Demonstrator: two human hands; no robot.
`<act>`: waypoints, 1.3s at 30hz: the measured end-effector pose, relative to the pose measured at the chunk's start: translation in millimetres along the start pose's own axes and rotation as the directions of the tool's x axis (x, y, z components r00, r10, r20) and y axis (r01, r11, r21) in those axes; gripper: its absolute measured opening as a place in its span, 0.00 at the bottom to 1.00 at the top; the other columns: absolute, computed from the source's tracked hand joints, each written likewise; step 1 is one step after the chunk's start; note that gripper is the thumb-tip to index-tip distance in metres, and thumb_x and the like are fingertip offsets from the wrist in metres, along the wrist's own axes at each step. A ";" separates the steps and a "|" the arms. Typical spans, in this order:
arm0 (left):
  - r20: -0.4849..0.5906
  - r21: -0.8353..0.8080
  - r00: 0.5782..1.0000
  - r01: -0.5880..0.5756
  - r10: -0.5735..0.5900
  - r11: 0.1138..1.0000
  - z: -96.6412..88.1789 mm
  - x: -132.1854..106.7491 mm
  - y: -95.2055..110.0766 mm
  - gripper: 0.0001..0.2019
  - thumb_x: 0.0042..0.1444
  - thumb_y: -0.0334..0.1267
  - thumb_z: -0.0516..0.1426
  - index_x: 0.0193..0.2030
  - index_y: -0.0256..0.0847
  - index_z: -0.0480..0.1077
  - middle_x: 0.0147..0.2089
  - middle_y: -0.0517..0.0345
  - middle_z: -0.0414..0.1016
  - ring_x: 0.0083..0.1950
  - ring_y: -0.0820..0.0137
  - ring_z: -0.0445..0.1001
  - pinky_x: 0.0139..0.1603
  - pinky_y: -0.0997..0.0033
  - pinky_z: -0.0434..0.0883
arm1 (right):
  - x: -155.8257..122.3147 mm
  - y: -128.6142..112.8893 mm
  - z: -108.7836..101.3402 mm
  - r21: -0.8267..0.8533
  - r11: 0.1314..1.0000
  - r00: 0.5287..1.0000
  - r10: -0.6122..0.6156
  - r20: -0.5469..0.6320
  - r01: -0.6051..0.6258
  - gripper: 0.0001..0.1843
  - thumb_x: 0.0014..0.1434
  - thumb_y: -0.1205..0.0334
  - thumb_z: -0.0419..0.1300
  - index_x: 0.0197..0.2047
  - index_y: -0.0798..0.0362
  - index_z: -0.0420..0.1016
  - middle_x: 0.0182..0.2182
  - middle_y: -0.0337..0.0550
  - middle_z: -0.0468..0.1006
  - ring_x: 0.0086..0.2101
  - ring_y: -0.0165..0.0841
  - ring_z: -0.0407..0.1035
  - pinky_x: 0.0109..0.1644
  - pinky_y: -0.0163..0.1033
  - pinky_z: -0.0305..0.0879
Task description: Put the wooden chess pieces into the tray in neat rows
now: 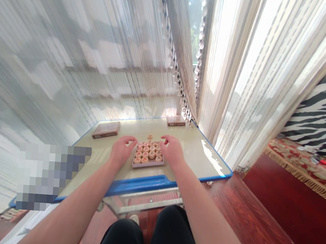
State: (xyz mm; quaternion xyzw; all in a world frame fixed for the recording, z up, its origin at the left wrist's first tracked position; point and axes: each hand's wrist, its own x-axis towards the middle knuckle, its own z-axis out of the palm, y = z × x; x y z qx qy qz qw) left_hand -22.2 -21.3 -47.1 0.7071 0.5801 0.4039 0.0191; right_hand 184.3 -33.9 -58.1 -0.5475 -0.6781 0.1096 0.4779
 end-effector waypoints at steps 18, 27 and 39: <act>0.042 0.077 0.954 0.292 -0.296 0.953 9.6 14.8 -23.8 0.15 0.50 0.33 0.48 0.37 0.41 0.75 0.39 0.53 0.78 0.42 0.62 0.74 0.45 0.64 0.69 | 92.1 6.4 37.8 -0.179 0.892 0.768 -0.237 0.595 0.415 0.18 0.53 0.72 0.52 0.40 0.47 0.79 0.48 0.40 0.74 0.47 0.36 0.66 0.57 0.40 0.56; 0.005 0.143 0.957 0.285 -0.288 0.948 8.6 22.0 -27.0 0.12 0.50 0.37 0.49 0.32 0.44 0.75 0.36 0.56 0.78 0.38 0.64 0.74 0.39 0.67 0.68 | 98.9 31.9 23.8 -0.271 0.903 0.842 -0.155 0.517 0.333 0.06 0.49 0.65 0.59 0.30 0.51 0.78 0.31 0.42 0.79 0.33 0.35 0.70 0.39 0.36 0.63; 0.087 0.139 0.962 0.245 -0.258 0.959 7.8 17.7 -22.0 0.12 0.49 0.39 0.50 0.30 0.44 0.76 0.30 0.57 0.78 0.34 0.66 0.74 0.34 0.70 0.67 | 90.1 23.4 11.1 -0.370 0.865 0.830 -0.091 0.551 0.340 0.11 0.47 0.65 0.58 0.35 0.50 0.79 0.37 0.45 0.78 0.37 0.37 0.70 0.40 0.36 0.62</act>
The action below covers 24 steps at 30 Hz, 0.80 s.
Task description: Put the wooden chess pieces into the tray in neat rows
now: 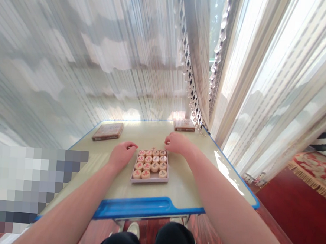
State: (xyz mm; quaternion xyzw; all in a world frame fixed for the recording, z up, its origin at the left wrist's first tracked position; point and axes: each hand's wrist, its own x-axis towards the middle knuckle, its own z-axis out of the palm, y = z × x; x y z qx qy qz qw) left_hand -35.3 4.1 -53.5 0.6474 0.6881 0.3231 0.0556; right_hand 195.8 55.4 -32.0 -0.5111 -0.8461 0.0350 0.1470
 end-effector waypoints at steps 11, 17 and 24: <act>-0.018 -0.140 0.997 -0.071 0.069 0.988 3.1 -2.9 3.1 0.15 0.51 0.37 0.50 0.44 0.42 0.71 0.39 0.57 0.77 0.35 0.69 0.73 0.40 0.70 0.69 | -6.2 6.6 -12.1 0.155 0.983 0.989 0.076 0.131 -0.096 0.19 0.49 0.64 0.58 0.46 0.45 0.75 0.41 0.41 0.78 0.35 0.34 0.71 0.36 0.35 0.64; 0.063 -0.204 0.981 -0.169 0.186 0.964 1.9 -8.8 11.3 0.18 0.56 0.42 0.47 0.49 0.44 0.71 0.51 0.58 0.73 0.51 0.68 0.70 0.54 0.69 0.65 | -3.4 9.2 -0.8 0.143 0.989 0.989 -0.047 0.137 0.028 0.13 0.48 0.65 0.59 0.38 0.45 0.78 0.38 0.38 0.78 0.35 0.34 0.70 0.37 0.35 0.62; 0.177 -0.254 0.965 -0.147 0.196 0.956 1.7 -9.0 9.0 0.22 0.56 0.49 0.47 0.52 0.45 0.70 0.50 0.57 0.74 0.50 0.65 0.71 0.53 0.67 0.65 | -9.1 -0.1 -24.1 0.073 0.997 0.996 -0.001 -0.084 0.008 0.10 0.48 0.64 0.58 0.34 0.52 0.78 0.35 0.44 0.79 0.34 0.35 0.71 0.38 0.35 0.62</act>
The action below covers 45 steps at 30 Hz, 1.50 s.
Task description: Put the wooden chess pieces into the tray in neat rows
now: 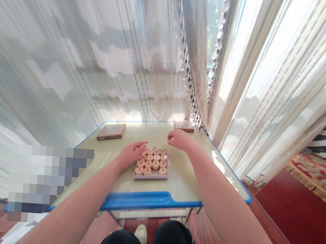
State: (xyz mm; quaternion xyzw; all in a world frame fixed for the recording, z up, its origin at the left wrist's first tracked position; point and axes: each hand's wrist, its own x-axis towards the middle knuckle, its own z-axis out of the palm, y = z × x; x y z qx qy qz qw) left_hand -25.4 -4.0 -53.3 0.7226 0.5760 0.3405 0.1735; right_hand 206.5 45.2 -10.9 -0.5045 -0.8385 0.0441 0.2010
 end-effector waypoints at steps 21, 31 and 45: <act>0.019 0.077 1.000 -0.023 0.022 0.997 -2.2 -0.1 3.5 0.18 0.57 0.47 0.46 0.42 0.41 0.72 0.42 0.55 0.76 0.44 0.64 0.72 0.46 0.67 0.66 | -104.2 -63.6 31.1 0.285 0.931 0.945 -0.140 -0.295 0.227 0.09 0.51 0.61 0.63 0.37 0.51 0.74 0.34 0.41 0.77 0.38 0.35 0.65 0.47 0.42 0.63; 0.045 0.114 0.999 -0.007 0.002 0.993 1.2 -0.7 0.0 0.21 0.53 0.52 0.50 0.46 0.40 0.70 0.44 0.54 0.76 0.44 0.65 0.73 0.45 0.69 0.68 | -105.2 -59.9 29.9 0.324 0.925 0.965 -0.126 -0.231 0.199 0.07 0.50 0.61 0.64 0.35 0.49 0.76 0.34 0.40 0.78 0.37 0.34 0.65 0.44 0.41 0.63; 0.076 0.101 0.996 -0.045 0.037 0.994 0.2 -5.3 -1.3 0.26 0.48 0.54 0.54 0.50 0.41 0.68 0.47 0.52 0.74 0.46 0.63 0.72 0.48 0.66 0.67 | -105.0 -55.5 26.4 0.315 0.918 0.962 -0.182 -0.206 0.241 0.07 0.51 0.62 0.62 0.35 0.49 0.77 0.34 0.39 0.79 0.37 0.34 0.67 0.45 0.40 0.63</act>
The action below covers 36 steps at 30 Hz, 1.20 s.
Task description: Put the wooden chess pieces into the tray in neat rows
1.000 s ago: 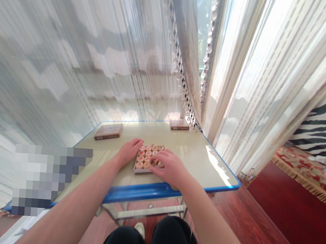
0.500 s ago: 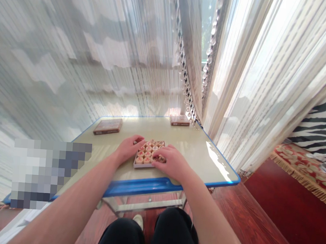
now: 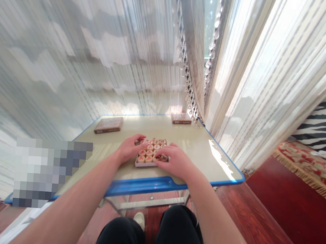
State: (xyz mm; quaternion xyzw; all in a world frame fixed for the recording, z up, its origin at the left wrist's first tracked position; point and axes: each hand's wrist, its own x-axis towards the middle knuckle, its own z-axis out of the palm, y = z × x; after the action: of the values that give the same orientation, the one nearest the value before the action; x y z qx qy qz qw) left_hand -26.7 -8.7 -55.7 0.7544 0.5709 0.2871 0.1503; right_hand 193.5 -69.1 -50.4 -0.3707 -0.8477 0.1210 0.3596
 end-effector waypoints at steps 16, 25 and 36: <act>0.017 0.015 1.000 0.003 -0.003 1.000 -1.6 -1.0 2.6 0.26 0.47 0.51 0.55 0.51 0.40 0.68 0.47 0.52 0.73 0.48 0.61 0.70 0.50 0.65 0.66 | -4.0 0.0 0.3 -0.051 0.998 1.000 -0.026 0.000 0.026 0.05 0.52 0.62 0.61 0.31 0.48 0.79 0.38 0.43 0.71 0.40 0.35 0.64 0.48 0.43 0.62; 0.005 0.055 1.000 -0.029 0.029 0.998 -1.2 0.5 1.5 0.26 0.47 0.52 0.55 0.50 0.40 0.68 0.47 0.52 0.73 0.48 0.61 0.70 0.49 0.65 0.66 | -6.3 -8.7 -1.1 -0.055 0.996 0.996 -0.077 -0.040 0.075 0.08 0.54 0.63 0.58 0.35 0.50 0.77 0.34 0.43 0.74 0.37 0.34 0.65 0.45 0.41 0.63; -0.029 -0.067 1.000 -0.010 0.008 0.998 -2.1 6.7 1.1 0.33 0.59 0.56 0.33 0.37 0.40 0.75 0.41 0.52 0.77 0.45 0.63 0.72 0.50 0.65 0.64 | 45.3 26.1 -11.4 -0.023 0.991 0.991 0.130 0.003 -0.130 0.19 0.51 0.75 0.50 0.36 0.49 0.78 0.39 0.42 0.76 0.43 0.35 0.68 0.53 0.43 0.61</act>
State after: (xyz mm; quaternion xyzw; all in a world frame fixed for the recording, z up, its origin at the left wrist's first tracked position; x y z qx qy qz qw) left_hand -25.9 -2.9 -51.7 0.7472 0.5597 0.3177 0.1658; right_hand 194.5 -19.2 -31.0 -0.4291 -0.8239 0.1353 0.3445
